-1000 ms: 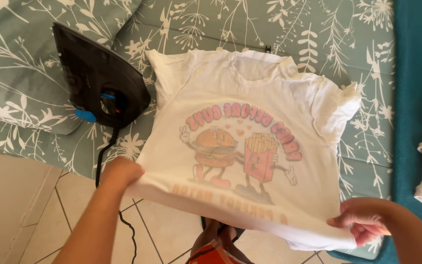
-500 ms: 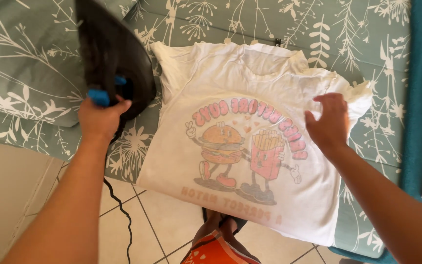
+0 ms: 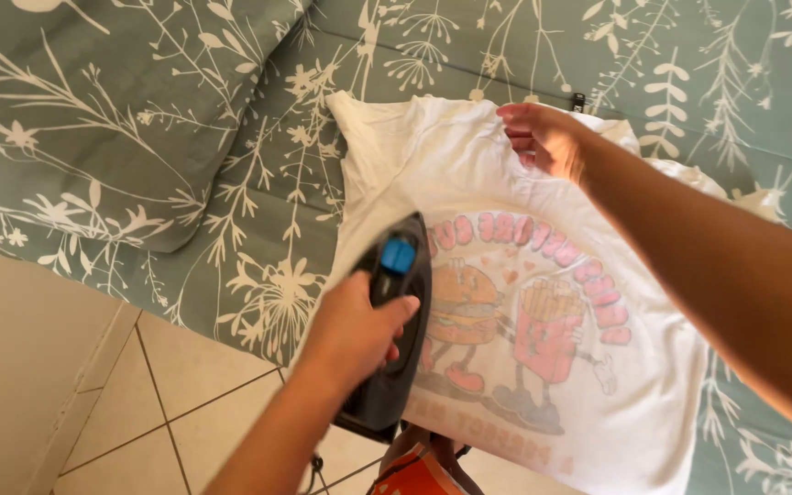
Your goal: Ironing a white graphic t-shirt on a bed using a steam iron.
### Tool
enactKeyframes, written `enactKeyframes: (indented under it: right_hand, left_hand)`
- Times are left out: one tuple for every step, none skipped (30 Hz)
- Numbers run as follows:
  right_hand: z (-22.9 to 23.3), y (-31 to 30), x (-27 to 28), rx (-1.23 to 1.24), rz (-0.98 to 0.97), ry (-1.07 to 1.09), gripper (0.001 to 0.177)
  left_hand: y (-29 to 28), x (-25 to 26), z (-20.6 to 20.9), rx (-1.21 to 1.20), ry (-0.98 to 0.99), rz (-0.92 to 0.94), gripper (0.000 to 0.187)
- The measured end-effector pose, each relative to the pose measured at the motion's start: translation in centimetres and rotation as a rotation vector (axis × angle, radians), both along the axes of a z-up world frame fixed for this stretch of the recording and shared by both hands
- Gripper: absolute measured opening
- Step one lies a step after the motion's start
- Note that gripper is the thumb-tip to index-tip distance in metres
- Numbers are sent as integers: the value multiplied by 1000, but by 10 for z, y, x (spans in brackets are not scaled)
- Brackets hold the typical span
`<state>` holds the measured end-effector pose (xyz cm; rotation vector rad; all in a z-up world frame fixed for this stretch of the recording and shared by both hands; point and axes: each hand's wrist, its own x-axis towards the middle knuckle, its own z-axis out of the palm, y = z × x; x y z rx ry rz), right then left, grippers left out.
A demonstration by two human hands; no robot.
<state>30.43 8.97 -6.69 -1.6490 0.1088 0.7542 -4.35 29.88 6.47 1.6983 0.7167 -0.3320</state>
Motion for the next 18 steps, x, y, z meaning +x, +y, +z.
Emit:
enactKeyframes:
  right_hand:
    - [1,7,11,-17,6,81,29]
    - [1,5,23,-15,8,84,29]
    - [1,4,35,50,19,95,28]
    - [1,2,46,116,31,106,27]
    - [5,0,46,112,26,105,27]
    - [9,-2,45,115,11,80,27]
    - [14,-4,45,119,-4,53,27]
    - [11,-7,49,114,-10,50,27]
    - [8,-11,51,107,-49,74,28]
    - [4,-15,54,101,-87,98,29]
    - [5,-17,51,97,-97,97,29]
    - [6,-19,48,78,-86,85,30]
    - [6,-18,45,62,-72,74,31]
    - [6,-16,44,60,-77,75,31]
    - [6,-17,43,76,-71,67,31]
    - [7,-19,42,92,-65,60,31]
    - [5,-20,44,97,-72,59,31]
    - [3,-21,46,78,-82,62,31]
  left_hand:
    - [-7,-4,2,62,30,0,35]
    - [-6,4,0,64,33,2,35]
    - [-5,12,-2,93,37,14,41]
    - [-4,19,-4,122,41,26,48]
    - [-3,37,-11,117,41,21,48]
    - [-2,55,-18,135,-13,21,52]
    - [-2,74,-24,152,-67,19,56]
    - [-3,98,-27,146,-70,14,56]
    - [-5,122,-30,167,-109,-8,60]
    - [-8,145,-33,186,-148,-29,64]
    - [-11,174,-37,181,-149,-39,64]
    - [-14,202,-42,219,-136,-45,67]
    - [-17,228,-46,259,-122,-48,70]
    - [-17,248,-50,258,-123,-54,70]
    - [-20,269,-55,240,-131,-68,72]
    - [-23,291,-59,222,-140,-82,74]
    - [-24,293,-60,226,-141,-90,74]
    - [-24,295,-60,115,-144,-41,69]
